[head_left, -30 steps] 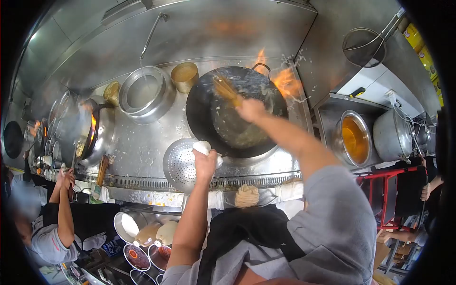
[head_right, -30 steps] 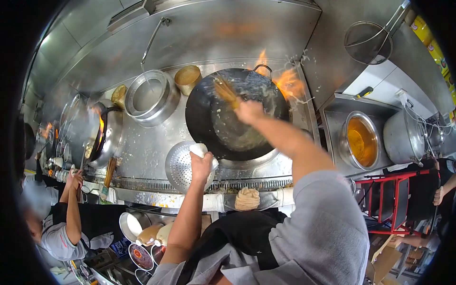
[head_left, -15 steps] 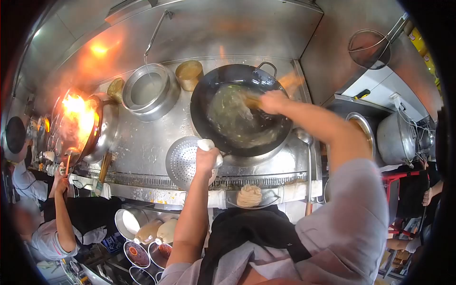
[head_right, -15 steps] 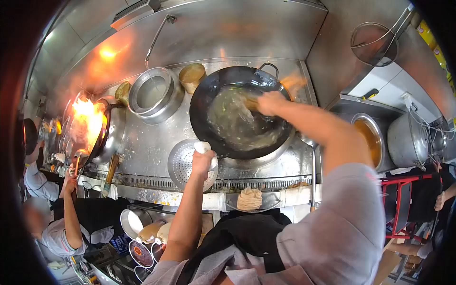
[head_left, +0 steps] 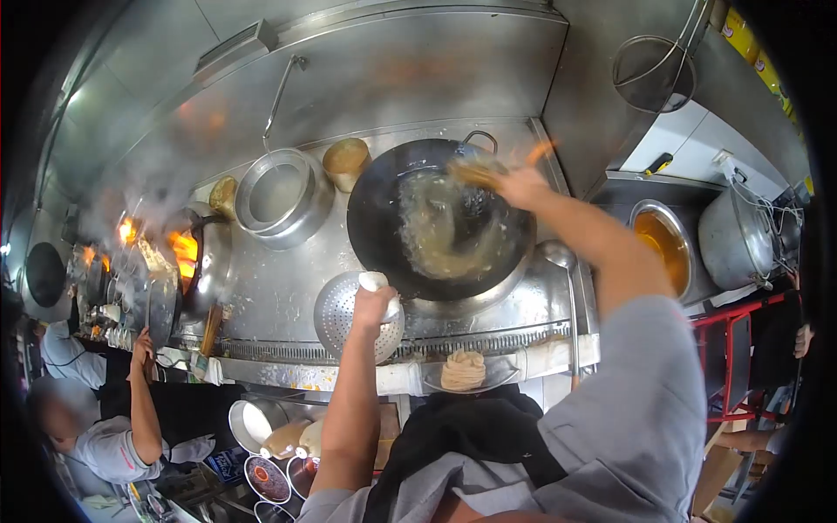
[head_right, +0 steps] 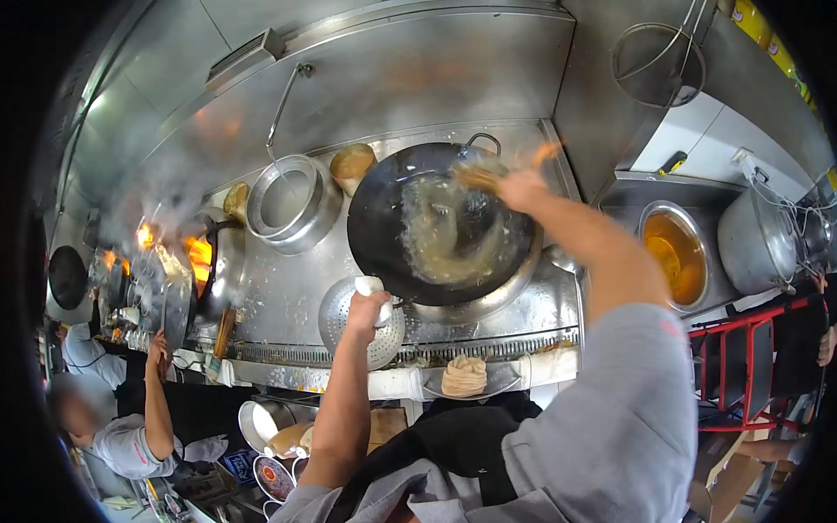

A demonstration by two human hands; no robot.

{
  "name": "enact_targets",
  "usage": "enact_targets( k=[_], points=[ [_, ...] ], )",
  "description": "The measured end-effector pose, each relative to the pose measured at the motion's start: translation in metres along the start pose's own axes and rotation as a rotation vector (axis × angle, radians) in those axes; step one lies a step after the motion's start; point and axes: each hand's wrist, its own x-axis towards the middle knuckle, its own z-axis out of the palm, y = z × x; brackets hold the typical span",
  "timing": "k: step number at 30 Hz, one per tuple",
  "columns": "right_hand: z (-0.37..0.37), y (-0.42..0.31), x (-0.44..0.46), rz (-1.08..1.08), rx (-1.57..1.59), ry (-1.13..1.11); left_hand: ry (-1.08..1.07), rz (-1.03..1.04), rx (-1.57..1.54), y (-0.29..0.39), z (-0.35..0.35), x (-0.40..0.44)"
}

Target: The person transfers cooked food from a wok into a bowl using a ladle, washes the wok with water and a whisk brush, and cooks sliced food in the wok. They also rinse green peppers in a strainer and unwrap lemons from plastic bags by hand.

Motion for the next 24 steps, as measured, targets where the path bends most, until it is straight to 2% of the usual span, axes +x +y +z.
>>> enact_targets(
  k=[1, 2, 4, 6, 7, 10, 12, 13, 14, 16, 18, 20, 22, 24],
  points=[
    [-0.011, -0.033, 0.024, 0.212, 0.149, -0.147, -0.065, -0.098, -0.074, 0.004, -0.003, -0.001],
    [-0.013, -0.074, 0.029, 0.181, 0.193, -0.109, -0.132, -0.195, -0.147, 0.009, -0.005, -0.002],
    [0.000, -0.148, 0.016, 0.317, 0.547, -0.074, -0.103, -0.273, -0.166, 0.014, -0.003, -0.001],
    [0.010, -0.189, -0.013, 0.189, 0.689, -0.080, 0.015, -0.210, -0.053, 0.016, 0.007, -0.002],
    [0.014, -0.187, -0.023, 0.199, 0.700, -0.083, 0.024, -0.177, -0.037, 0.013, 0.009, -0.005],
    [0.018, -0.150, -0.071, -0.142, 0.784, -0.176, -0.033, -0.112, 0.002, -0.008, 0.007, -0.014],
    [-0.022, -0.110, -0.138, -0.118, 0.799, -0.245, 0.090, 0.027, -0.019, -0.017, 0.009, -0.039],
    [-0.011, -0.089, -0.163, -0.134, 0.846, -0.186, 0.148, 0.064, -0.011, -0.021, 0.007, -0.049],
    [-0.012, -0.067, -0.191, -0.107, 0.968, -0.189, 0.162, 0.083, 0.091, -0.021, 0.002, -0.057],
    [-0.004, -0.034, -0.241, 0.050, 1.164, -0.150, 0.135, 0.161, 0.081, -0.007, -0.004, -0.075],
    [0.012, -0.013, -0.280, 0.136, 1.230, -0.130, 0.199, 0.119, 0.143, 0.008, -0.011, -0.072],
    [0.045, -0.002, -0.305, 0.293, 1.345, 0.104, 0.170, 0.137, 0.194, 0.037, -0.005, -0.080],
    [0.046, -0.007, -0.327, 0.475, 1.355, 0.127, 0.192, 0.153, 0.203, 0.044, -0.002, -0.076],
    [0.074, -0.010, -0.340, 0.523, 1.472, 0.201, 0.185, 0.179, 0.214, 0.047, -0.003, -0.071]
  ],
)
